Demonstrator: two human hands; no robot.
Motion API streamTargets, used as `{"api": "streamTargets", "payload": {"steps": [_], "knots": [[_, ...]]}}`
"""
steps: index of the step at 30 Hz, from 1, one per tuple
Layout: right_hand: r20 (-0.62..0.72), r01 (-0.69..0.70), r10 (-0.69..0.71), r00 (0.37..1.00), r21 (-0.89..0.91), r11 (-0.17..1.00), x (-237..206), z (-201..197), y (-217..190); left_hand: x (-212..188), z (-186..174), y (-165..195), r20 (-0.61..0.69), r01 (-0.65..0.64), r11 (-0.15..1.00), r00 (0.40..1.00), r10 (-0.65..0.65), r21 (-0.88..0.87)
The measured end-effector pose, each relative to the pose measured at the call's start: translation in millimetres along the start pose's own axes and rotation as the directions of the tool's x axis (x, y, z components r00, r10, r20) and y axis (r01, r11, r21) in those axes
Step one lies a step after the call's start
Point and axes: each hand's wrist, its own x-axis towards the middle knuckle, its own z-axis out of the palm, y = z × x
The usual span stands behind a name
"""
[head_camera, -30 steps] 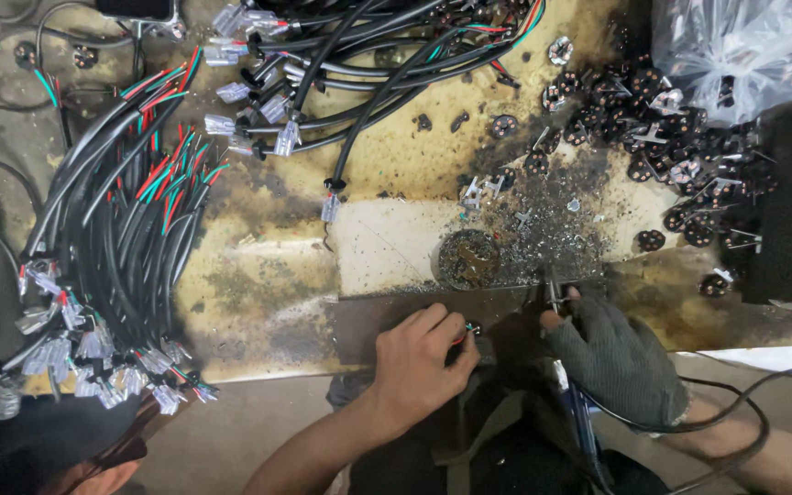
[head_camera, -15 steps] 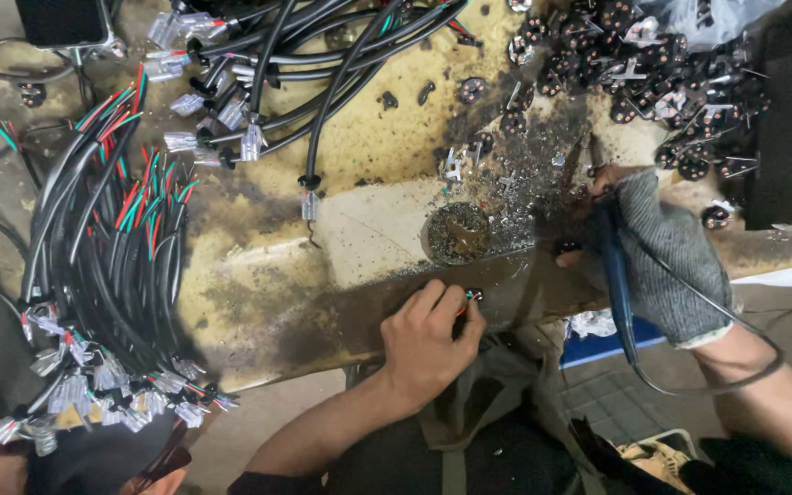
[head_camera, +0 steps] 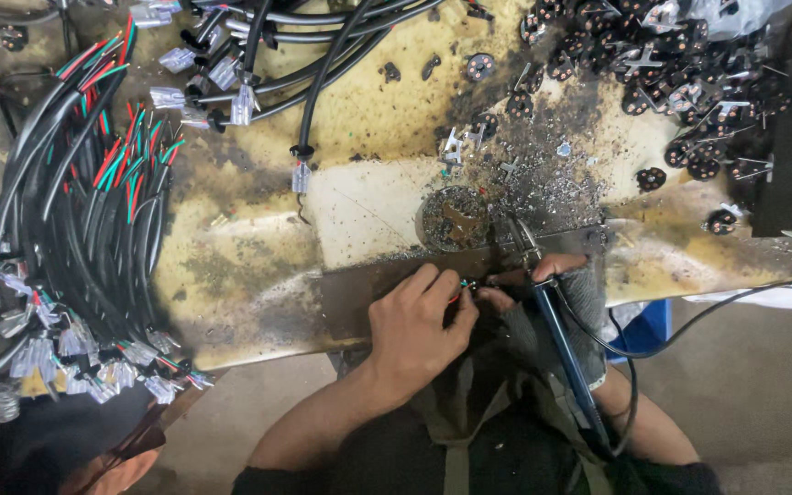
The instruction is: The person uses a soldering iron to attach connectors to the ends of multi-colored wires. They repeatedly pick up wires, apply heat to the connection points, and place the finished assemblies on the workbench.
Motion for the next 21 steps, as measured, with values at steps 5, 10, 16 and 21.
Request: {"api": "streamTargets", "payload": {"steps": [5,10,16,21], "knots": [[-0.028,0.263,-0.274,0.961,-0.204,0.943,0.7,-2.7,-37.7,-15.6,-2.3,7.5,-0.005,0.013,0.999,1.000,-0.013,0.041],[-0.069,0.312,-0.333,0.941,-0.212,0.926,-7.4,6.6,-62.8,-36.1,4.4,23.9,-0.242,0.053,0.998,0.969,-0.046,0.023],[-0.089,0.259,-0.265,0.960,-0.078,0.963,-12.6,2.2,-55.4,-31.4,-87.2,21.0,0.175,0.127,0.987,0.979,-0.109,-0.094],[-0.084,0.325,-0.333,0.939,-0.099,0.941,-12.8,4.8,-40.4,6.0,-132.9,36.8,-0.124,-0.058,0.920,0.986,0.114,0.389]]}}
